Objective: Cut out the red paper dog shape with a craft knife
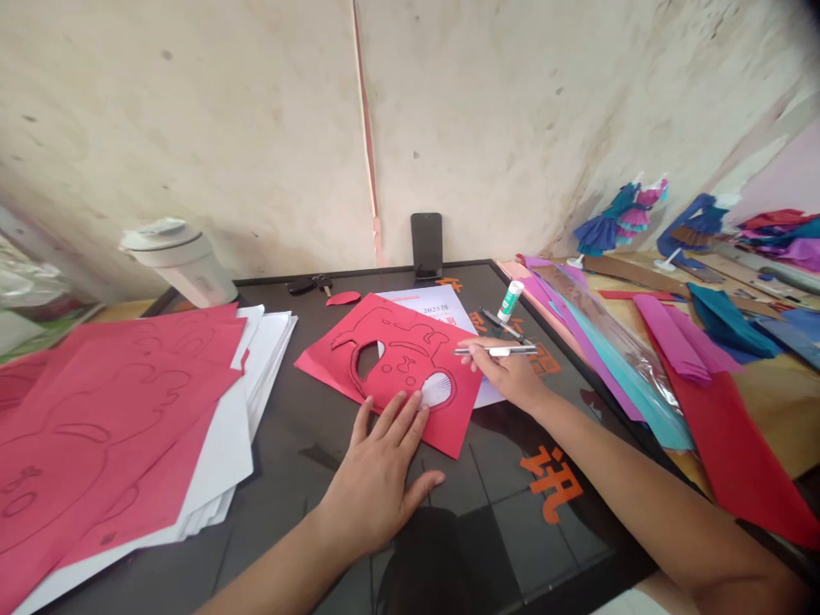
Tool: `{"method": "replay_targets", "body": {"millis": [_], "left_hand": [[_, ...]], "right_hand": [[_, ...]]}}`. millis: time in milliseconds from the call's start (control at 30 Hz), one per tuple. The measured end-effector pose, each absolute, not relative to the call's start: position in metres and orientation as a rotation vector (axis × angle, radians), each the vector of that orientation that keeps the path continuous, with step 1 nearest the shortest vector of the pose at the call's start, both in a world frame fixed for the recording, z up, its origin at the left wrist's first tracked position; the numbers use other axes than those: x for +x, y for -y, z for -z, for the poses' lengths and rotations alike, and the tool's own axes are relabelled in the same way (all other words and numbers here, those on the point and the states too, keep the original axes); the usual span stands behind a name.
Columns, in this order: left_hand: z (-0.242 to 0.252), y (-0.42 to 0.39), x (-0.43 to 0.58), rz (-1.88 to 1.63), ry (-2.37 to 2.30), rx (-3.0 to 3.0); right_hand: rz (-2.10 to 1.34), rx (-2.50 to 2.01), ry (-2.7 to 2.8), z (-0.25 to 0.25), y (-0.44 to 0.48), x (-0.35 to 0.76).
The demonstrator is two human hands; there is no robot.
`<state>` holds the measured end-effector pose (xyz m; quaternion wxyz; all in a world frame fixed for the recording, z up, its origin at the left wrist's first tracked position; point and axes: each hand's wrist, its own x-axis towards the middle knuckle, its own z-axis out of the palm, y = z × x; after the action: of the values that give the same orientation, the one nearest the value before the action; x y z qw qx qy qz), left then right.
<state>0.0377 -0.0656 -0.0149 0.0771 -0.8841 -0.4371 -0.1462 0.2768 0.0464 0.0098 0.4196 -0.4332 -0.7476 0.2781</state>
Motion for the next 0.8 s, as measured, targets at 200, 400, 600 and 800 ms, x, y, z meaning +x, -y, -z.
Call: {"method": "replay_targets", "body": {"millis": [200, 400, 600, 800], "left_hand": [[0.015, 0.066, 0.038, 0.429, 1.334, -2.653], [0.018, 0.066, 0.039, 0.409, 1.369, -2.672], [0.017, 0.066, 0.039, 0.422, 1.371, -2.671], [0.017, 0.067, 0.039, 0.425, 1.364, -2.665]], "right_hand": [[-0.486, -1.009, 2.000, -0.005, -0.035, 0.272], [-0.463, -0.995, 2.023, -0.001, -0.035, 0.273], [-0.574, -0.966, 2.047, -0.007, -0.035, 0.275], [-0.714, -1.098, 1.941, -0.007, -0.037, 0.274]]}}
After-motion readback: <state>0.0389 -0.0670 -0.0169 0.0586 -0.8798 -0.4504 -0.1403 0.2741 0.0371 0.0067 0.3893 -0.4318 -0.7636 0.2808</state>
